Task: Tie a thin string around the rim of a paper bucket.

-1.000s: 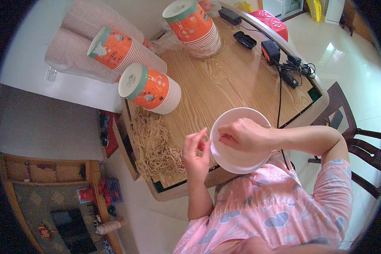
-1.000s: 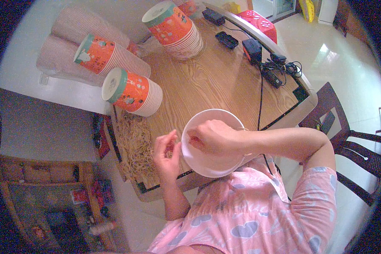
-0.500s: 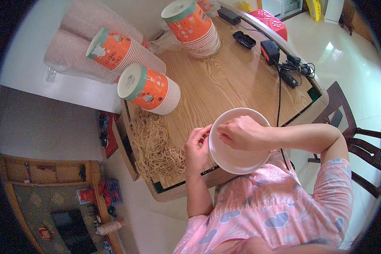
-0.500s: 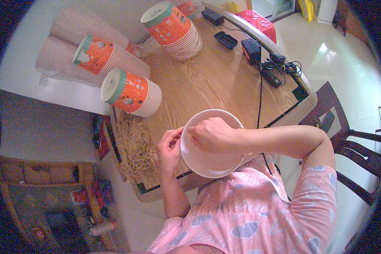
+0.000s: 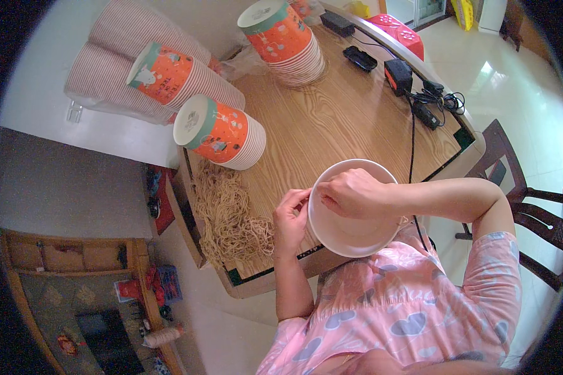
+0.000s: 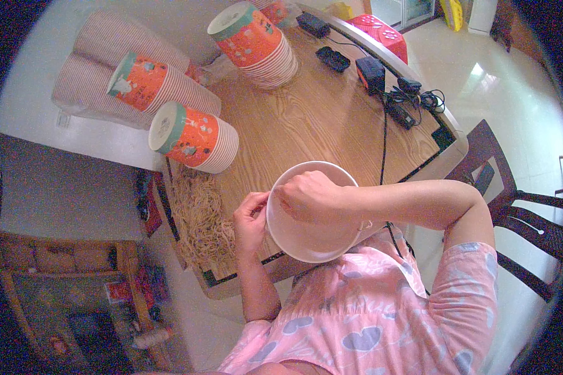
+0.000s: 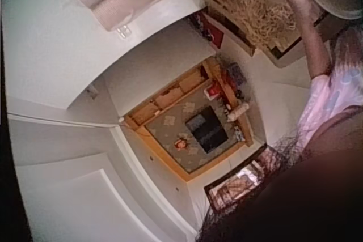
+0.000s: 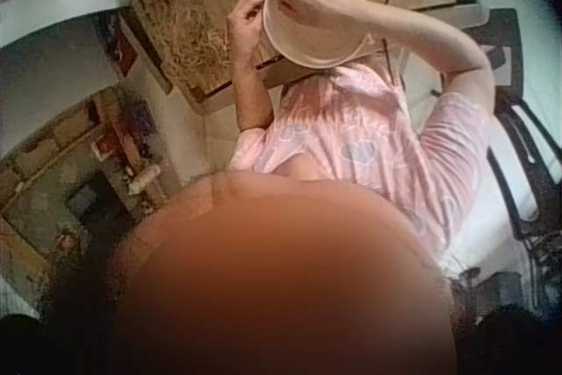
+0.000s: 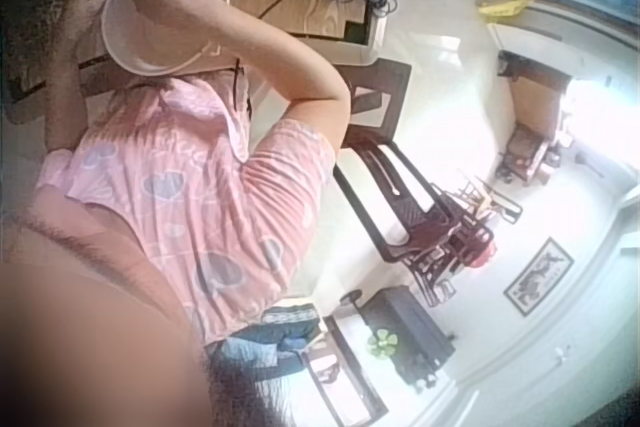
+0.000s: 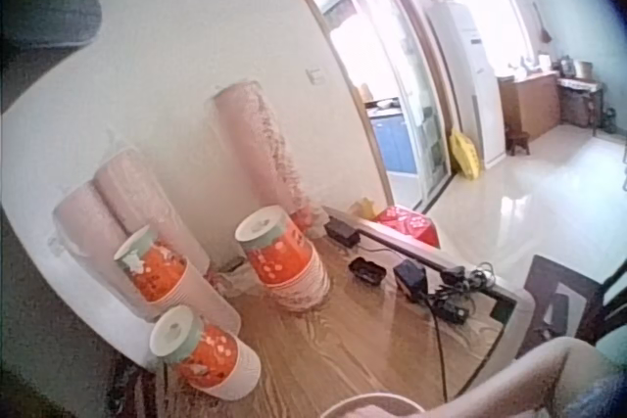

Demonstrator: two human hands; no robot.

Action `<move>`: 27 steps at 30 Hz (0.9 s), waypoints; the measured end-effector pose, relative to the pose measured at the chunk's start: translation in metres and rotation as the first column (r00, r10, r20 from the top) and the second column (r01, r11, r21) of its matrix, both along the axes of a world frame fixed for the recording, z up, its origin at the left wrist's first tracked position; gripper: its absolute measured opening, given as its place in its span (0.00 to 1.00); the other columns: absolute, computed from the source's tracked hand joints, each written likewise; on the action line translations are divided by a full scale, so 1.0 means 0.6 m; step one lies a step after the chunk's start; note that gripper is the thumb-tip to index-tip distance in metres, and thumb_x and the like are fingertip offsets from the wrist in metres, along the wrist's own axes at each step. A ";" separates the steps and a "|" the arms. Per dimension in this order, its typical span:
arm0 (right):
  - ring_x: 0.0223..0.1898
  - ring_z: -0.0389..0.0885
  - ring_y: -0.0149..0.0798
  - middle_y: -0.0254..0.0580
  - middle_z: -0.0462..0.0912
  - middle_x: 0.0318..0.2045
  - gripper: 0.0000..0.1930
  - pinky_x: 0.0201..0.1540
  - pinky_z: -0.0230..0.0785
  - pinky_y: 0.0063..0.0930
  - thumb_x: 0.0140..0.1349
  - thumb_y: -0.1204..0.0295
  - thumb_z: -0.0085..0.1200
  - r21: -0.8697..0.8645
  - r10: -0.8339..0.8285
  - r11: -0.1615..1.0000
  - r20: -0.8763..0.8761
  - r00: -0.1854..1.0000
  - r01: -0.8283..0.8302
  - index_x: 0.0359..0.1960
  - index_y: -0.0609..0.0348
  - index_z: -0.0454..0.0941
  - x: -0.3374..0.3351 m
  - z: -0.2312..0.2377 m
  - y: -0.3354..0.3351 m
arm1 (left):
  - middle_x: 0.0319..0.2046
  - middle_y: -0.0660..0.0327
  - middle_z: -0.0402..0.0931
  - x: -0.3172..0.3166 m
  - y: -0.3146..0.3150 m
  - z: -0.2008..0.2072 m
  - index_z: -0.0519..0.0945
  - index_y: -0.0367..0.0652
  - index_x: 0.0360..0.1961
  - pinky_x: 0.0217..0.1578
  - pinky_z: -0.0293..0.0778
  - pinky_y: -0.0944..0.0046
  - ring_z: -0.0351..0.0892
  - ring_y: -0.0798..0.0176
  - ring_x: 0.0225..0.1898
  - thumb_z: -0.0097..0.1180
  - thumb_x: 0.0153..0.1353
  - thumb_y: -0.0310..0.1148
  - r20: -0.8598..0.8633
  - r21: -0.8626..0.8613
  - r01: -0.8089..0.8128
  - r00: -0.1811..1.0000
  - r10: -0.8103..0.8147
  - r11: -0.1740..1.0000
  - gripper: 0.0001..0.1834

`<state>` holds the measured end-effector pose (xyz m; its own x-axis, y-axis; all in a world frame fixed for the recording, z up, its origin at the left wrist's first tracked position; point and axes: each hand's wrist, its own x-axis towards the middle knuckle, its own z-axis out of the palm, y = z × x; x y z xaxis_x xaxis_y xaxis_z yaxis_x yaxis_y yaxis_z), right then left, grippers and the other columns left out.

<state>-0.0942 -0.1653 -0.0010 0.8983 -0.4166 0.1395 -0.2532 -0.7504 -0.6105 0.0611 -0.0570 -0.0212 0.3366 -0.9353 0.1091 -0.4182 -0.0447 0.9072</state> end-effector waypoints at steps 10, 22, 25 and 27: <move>0.29 0.79 0.52 0.50 0.80 0.26 0.08 0.32 0.72 0.43 0.55 0.70 0.49 0.069 -0.026 0.997 -0.031 0.999 0.028 0.32 0.59 0.77 0.002 0.006 -0.004 | 0.29 0.61 0.77 0.001 0.011 -0.006 0.80 0.37 0.35 0.31 0.72 0.71 0.76 0.70 0.29 0.53 0.56 0.21 0.005 0.043 -0.104 0.995 0.104 0.994 0.07; 0.31 0.80 0.53 0.52 0.80 0.29 0.10 0.34 0.72 0.44 0.54 0.70 0.49 0.121 -0.028 0.992 -0.121 0.992 0.043 0.37 0.59 0.77 0.005 -0.003 -0.010 | 0.41 0.61 0.76 0.004 -0.003 0.016 0.79 0.43 0.44 0.36 0.71 0.71 0.76 0.68 0.37 0.54 0.52 0.18 0.082 0.008 0.056 0.995 -0.057 0.998 0.18; 0.32 0.79 0.53 0.53 0.80 0.29 0.10 0.35 0.71 0.44 0.54 0.71 0.48 0.120 -0.019 0.992 -0.076 0.997 0.028 0.36 0.60 0.77 0.005 0.001 -0.008 | 0.36 0.62 0.78 0.017 -0.003 -0.003 0.79 0.41 0.42 0.36 0.71 0.71 0.77 0.68 0.35 0.55 0.53 0.19 0.107 -0.015 0.095 0.990 -0.093 0.995 0.15; 0.31 0.80 0.52 0.52 0.80 0.29 0.10 0.34 0.71 0.43 0.54 0.71 0.49 0.142 -0.002 0.990 -0.063 0.998 0.010 0.37 0.60 0.76 -0.002 0.010 -0.012 | 0.33 0.63 0.78 0.019 0.004 -0.006 0.79 0.40 0.41 0.35 0.71 0.72 0.77 0.69 0.33 0.55 0.54 0.20 0.107 -0.007 0.087 0.991 -0.085 0.996 0.12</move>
<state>-0.0954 -0.1725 0.0048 0.9008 -0.4337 0.0222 -0.2984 -0.6552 -0.6940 0.0727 -0.0548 -0.0247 0.2407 -0.9587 0.1513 -0.5145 0.0062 0.8575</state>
